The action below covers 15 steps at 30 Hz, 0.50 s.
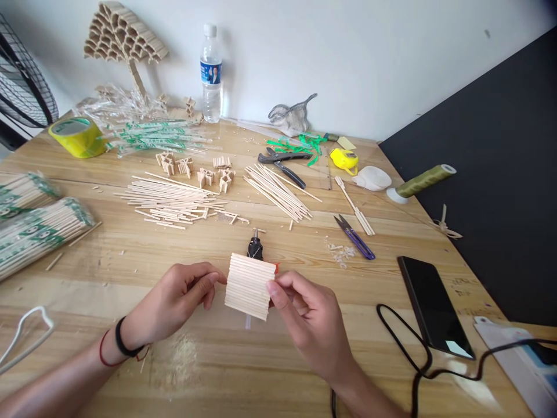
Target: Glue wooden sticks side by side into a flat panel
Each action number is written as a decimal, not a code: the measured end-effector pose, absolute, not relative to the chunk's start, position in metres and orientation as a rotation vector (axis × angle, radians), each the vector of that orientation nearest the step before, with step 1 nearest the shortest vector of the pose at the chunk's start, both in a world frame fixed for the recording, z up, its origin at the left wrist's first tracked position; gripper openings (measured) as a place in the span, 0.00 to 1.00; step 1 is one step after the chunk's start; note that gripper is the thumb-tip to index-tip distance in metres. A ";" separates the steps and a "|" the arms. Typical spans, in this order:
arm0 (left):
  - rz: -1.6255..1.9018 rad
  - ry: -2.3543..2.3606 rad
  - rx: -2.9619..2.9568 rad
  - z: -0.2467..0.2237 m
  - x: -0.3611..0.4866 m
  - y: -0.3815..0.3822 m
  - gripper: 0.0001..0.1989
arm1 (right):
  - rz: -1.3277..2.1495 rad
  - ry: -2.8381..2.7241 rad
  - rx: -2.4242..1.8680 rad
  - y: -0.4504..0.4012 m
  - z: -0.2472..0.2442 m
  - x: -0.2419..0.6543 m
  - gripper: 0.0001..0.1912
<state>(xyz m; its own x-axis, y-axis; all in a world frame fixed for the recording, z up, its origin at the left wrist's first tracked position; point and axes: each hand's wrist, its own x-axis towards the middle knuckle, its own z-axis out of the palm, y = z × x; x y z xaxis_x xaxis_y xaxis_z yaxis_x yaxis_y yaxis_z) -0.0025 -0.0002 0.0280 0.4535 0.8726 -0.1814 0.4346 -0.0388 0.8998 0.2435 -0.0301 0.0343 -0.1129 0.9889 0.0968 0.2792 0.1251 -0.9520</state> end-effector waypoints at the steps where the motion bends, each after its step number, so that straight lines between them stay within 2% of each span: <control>1: 0.548 1.165 1.652 0.025 -0.004 0.001 0.22 | 1.057 -1.519 -1.281 -0.029 0.035 0.245 0.15; 5: 0.697 1.119 1.561 0.021 -0.006 0.006 0.12 | 1.164 -1.430 -1.266 -0.027 0.033 0.247 0.15; 7: 0.720 1.033 1.533 0.026 -0.005 0.006 0.10 | 1.200 -1.420 -1.280 -0.027 0.031 0.246 0.16; 11: 0.645 0.875 1.463 0.036 -0.001 0.001 0.10 | 1.170 -1.528 -1.349 -0.029 0.027 0.244 0.16; 15: 0.643 0.885 1.524 0.035 0.003 -0.006 0.17 | 0.836 -1.845 -1.307 -0.028 0.023 0.243 0.16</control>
<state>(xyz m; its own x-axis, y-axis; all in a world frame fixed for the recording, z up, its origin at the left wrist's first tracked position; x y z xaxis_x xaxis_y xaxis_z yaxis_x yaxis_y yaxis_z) 0.0034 -0.0062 0.0346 0.5579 0.8252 -0.0882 0.1718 -0.0109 0.9851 0.2428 -0.0278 0.0226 -0.2316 0.9555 0.1827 0.4923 0.2771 -0.8251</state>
